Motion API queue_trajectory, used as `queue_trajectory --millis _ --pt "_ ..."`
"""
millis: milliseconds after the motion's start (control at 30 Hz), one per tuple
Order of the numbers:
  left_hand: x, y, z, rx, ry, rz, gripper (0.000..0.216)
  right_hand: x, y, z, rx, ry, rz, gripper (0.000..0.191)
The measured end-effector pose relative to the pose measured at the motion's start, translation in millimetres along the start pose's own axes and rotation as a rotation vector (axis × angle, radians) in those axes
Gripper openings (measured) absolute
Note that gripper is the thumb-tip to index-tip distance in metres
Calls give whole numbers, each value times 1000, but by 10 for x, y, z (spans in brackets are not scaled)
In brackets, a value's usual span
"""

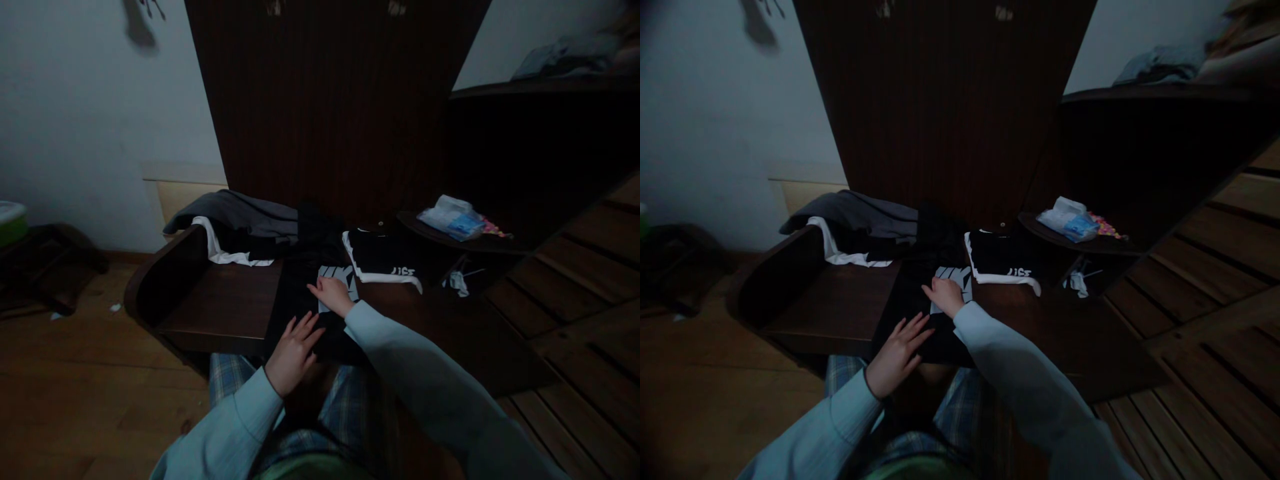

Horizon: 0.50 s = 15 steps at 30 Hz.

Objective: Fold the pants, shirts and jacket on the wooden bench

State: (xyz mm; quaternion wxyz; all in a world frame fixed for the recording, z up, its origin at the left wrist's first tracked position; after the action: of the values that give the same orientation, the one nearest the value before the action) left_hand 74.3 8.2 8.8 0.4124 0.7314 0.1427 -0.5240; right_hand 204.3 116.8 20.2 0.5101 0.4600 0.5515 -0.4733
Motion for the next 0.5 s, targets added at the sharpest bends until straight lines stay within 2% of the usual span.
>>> queue_trajectory --millis 233,500 --pt "108 80 -2 42 49 -57 55 -82 -26 56 -79 18 132 32" --pt "185 -17 24 74 61 -77 69 -20 -73 117 -163 58 146 32"
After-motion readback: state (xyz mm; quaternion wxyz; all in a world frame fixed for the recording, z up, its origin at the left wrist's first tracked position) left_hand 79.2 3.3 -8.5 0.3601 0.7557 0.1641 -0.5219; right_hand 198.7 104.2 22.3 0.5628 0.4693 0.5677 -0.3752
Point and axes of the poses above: each hand's wrist, its own z-axis away from the middle knuckle, its own x-axis out of the palm, y = z × x, the point moved 2 cm from there along -z, towards the middle knuckle, and after that the axes turned 10 degrees about z, right-handed, at the moved point
